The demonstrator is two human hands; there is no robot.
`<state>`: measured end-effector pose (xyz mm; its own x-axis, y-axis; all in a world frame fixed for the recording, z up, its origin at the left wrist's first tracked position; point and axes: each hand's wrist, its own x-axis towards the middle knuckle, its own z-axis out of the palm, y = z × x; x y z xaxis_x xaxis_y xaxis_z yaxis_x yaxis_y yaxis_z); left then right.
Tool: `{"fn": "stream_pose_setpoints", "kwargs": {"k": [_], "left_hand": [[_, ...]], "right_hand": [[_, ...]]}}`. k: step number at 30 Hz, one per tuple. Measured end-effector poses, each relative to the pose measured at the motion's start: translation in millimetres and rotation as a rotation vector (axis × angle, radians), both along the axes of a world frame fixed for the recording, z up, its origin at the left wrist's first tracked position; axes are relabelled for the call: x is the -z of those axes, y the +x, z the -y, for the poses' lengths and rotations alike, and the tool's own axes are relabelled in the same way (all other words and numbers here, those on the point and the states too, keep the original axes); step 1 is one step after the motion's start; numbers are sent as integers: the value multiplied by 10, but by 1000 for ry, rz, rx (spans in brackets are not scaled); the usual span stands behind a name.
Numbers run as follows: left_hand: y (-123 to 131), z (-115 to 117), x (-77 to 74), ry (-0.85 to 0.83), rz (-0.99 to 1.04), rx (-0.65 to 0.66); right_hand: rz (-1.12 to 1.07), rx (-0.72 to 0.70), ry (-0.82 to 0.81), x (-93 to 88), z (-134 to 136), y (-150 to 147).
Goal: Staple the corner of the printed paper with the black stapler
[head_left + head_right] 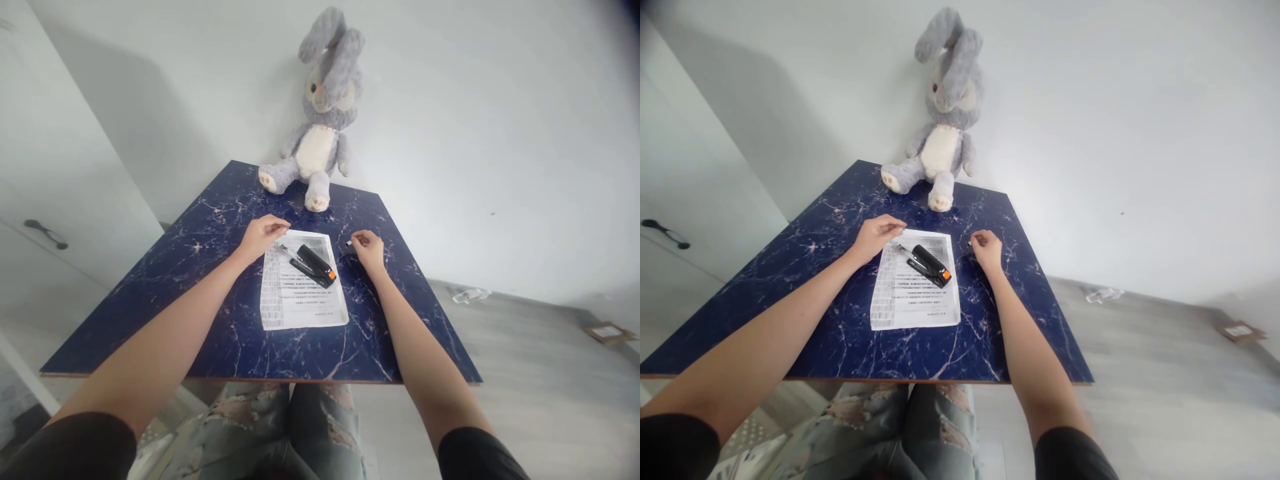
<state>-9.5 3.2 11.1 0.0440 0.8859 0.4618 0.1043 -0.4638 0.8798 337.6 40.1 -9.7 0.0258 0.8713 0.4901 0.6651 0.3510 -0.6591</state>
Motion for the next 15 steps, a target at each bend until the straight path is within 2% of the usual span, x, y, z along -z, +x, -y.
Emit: {"fn": "stream_pose_setpoints", "kwargs": {"k": [3, 6, 11, 15], "left_hand": [[10, 16, -9, -15, -34, 41], [2, 6, 8, -39, -14, 61], [-9, -11, 48, -14, -23, 74], [-29, -23, 60, 22, -92, 26]], "right_hand": [[16, -204, 58, -126, 176, -230], [47, -321, 79, -253, 389, -486], [126, -592, 21, -359, 659, -766], [196, -608, 14, -290, 717, -864]]}}
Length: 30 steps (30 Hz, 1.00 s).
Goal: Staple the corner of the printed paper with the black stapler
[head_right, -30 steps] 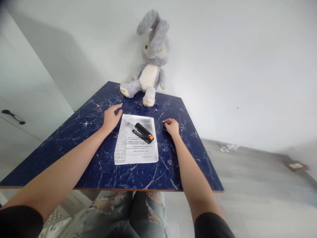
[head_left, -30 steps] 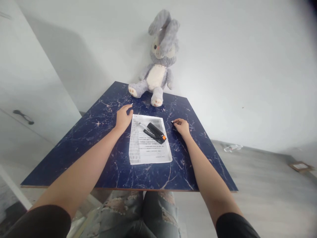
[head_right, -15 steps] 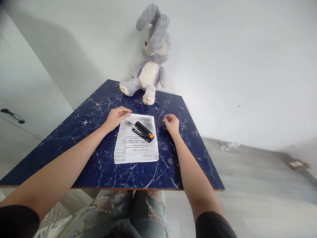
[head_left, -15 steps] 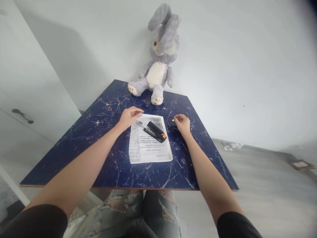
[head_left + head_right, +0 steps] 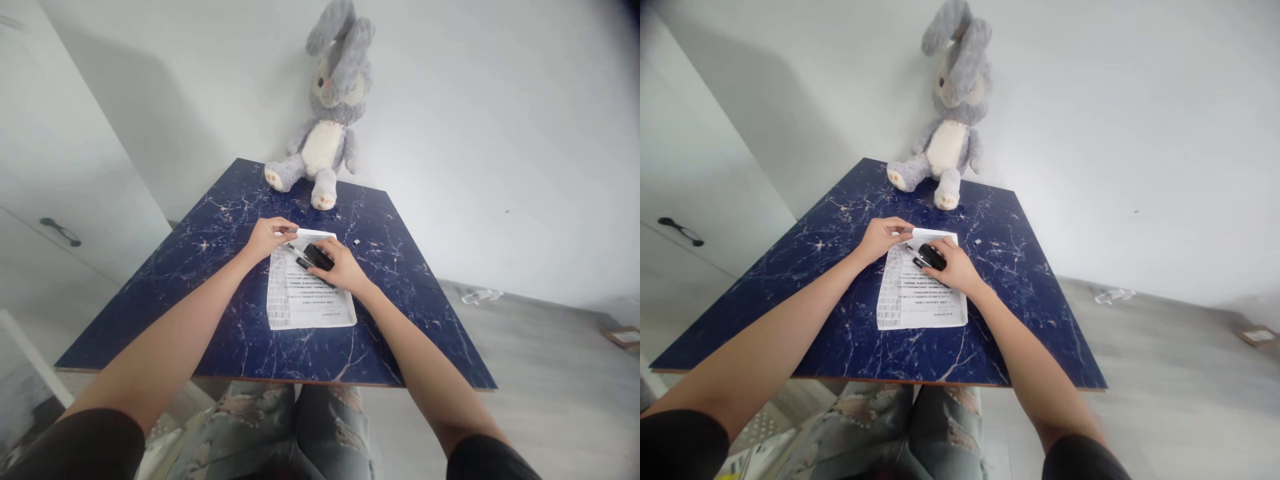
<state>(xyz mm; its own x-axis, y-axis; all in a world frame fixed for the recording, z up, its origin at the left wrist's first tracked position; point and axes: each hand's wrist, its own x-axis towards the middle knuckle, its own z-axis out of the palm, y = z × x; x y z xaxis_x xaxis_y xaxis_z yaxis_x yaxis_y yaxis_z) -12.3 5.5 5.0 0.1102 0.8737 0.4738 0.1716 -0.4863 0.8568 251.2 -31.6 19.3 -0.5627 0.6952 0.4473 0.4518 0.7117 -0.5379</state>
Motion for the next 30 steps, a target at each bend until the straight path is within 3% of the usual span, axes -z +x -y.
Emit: {"fn": "stream_pose_setpoints", "kwargs": {"k": [4, 11, 18, 25, 30], "left_hand": [[-10, -11, 0, 30, -53, -29], [11, -37, 24, 57, -42, 49], [22, -53, 33, 46, -196, 61], [61, -66, 53, 119, -410, 291], [70, -80, 90, 173, -495, 308]], "right_hand": [[30, 22, 15, 52, -2, -34], [38, 34, 1, 37, 2, -30], [44, 37, -23, 40, 4, -31], [50, 15, -14, 40, 4, -32], [53, 17, -18, 51, -2, -31]]}}
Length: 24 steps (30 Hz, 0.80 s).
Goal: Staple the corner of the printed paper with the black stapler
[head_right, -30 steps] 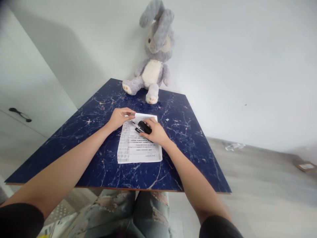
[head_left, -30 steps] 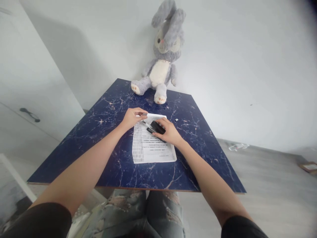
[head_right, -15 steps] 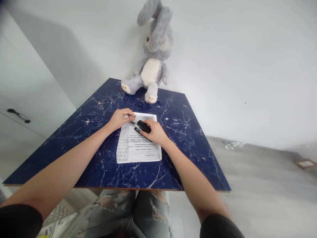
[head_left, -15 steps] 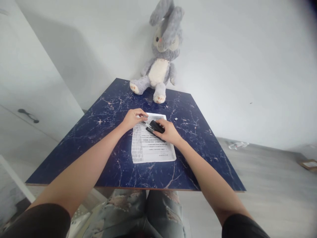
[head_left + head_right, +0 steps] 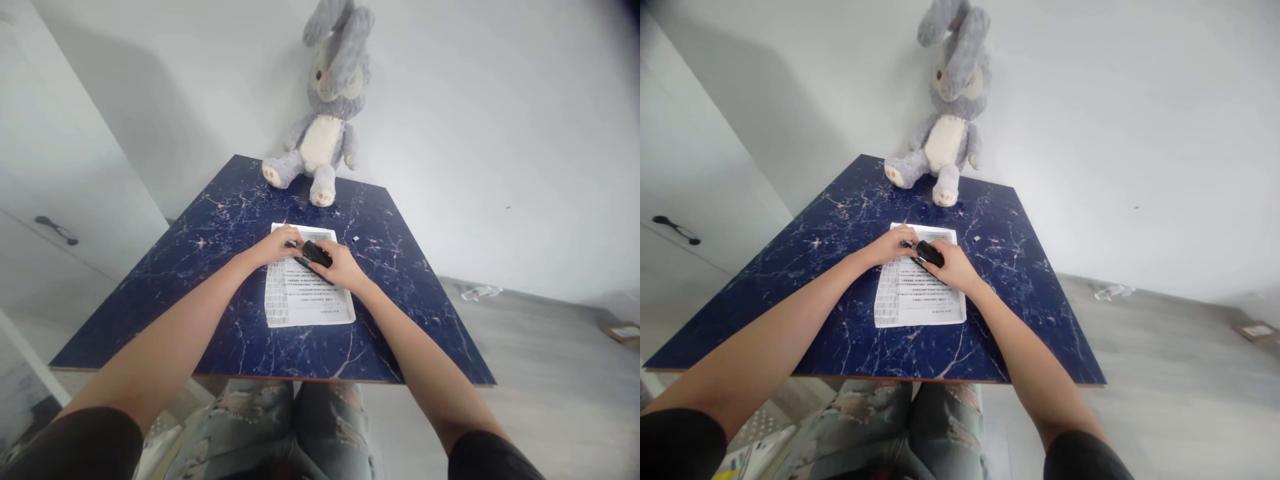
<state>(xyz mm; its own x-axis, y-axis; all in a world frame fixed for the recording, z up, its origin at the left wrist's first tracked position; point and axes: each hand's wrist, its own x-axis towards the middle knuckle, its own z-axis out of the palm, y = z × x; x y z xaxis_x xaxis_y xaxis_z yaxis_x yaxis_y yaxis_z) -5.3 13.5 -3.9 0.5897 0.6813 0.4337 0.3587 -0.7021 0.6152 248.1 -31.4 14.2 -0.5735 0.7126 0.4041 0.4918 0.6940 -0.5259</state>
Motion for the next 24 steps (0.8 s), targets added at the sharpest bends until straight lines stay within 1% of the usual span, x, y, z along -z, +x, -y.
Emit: {"fn": "stream_pose_setpoints", "kwargs": {"k": [6, 10, 16, 24], "left_hand": [[3, 12, -2, -17, -4, 12], [2, 18, 2, -31, -2, -6], [10, 26, 17, -29, -45, -3], [-7, 36, -31, -17, 15, -4]], "right_hand": [[2, -3, -13, -9, 6, 6], [8, -9, -13, -15, 11, 5], [12, -4, -24, -30, 22, 3], [38, -2, -24, -26, 7, 5]]}}
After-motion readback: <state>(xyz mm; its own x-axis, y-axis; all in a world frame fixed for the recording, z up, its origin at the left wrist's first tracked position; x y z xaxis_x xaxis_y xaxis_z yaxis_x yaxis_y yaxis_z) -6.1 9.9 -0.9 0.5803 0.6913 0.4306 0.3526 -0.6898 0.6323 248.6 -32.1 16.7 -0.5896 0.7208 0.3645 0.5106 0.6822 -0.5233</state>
